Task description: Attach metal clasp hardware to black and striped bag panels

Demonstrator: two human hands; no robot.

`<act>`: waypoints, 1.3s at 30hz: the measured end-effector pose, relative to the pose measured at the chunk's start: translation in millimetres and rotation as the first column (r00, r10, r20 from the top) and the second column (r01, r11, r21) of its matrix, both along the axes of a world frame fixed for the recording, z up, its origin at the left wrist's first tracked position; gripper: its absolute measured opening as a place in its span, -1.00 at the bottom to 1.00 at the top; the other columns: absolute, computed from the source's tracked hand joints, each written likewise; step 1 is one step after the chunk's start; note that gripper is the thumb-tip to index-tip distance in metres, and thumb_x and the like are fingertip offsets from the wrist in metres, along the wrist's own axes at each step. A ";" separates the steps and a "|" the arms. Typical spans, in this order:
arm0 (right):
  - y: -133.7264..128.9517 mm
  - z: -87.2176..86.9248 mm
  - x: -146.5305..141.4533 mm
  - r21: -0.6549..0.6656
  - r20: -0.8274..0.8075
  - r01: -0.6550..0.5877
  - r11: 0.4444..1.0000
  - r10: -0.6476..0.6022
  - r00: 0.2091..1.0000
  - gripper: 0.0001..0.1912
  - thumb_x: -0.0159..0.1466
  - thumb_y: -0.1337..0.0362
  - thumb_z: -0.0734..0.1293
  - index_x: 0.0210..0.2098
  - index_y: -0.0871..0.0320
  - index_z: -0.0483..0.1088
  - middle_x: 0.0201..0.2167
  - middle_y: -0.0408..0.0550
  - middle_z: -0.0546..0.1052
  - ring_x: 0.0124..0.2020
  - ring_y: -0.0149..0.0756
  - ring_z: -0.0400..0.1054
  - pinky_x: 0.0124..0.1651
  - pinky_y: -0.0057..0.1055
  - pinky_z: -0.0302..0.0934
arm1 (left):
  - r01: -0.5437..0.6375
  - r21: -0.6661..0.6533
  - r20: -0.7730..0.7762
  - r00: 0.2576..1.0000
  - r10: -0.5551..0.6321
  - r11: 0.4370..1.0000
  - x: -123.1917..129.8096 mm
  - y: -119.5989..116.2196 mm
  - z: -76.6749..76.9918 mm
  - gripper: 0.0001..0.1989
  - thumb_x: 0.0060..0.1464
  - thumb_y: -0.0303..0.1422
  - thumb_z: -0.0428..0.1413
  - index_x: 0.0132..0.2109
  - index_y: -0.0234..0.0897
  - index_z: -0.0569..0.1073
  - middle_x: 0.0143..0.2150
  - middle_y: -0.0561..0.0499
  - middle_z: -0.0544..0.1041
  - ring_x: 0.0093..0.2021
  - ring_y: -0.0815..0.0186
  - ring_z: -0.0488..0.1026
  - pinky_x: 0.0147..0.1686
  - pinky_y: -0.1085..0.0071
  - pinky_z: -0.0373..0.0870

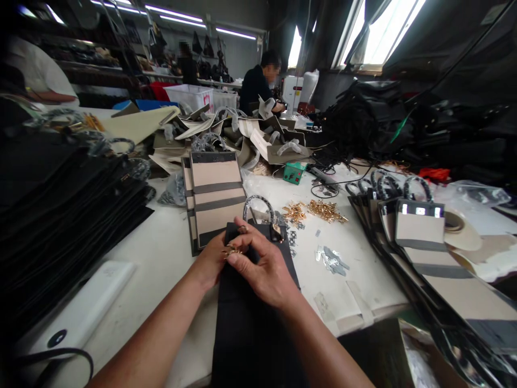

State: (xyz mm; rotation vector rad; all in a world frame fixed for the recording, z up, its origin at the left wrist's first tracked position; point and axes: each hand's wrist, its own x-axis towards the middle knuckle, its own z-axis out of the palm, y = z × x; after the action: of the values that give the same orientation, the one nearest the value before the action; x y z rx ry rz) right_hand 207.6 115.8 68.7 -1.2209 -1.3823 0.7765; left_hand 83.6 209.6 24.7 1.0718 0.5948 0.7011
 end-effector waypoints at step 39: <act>-15.4 24.1 66.0 0.145 0.644 0.216 0.965 -0.258 0.720 -0.78 0.37 0.28 0.37 -0.02 0.02 0.59 -0.10 -0.06 0.63 -0.08 -0.19 0.54 0.00 -0.28 0.41 | 0.463 -0.488 0.599 0.795 -0.102 0.740 0.4 -25.1 8.0 -0.40 0.26 -0.03 0.10 0.22 -0.43 0.46 0.05 -0.29 0.63 0.12 -0.11 0.54 0.26 0.02 0.30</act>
State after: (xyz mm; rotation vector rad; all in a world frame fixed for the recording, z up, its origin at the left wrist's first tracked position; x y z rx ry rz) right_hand 273.6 100.4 92.9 -1.6790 -1.7396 0.0929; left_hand 84.0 184.5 32.6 0.2953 0.1164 0.4347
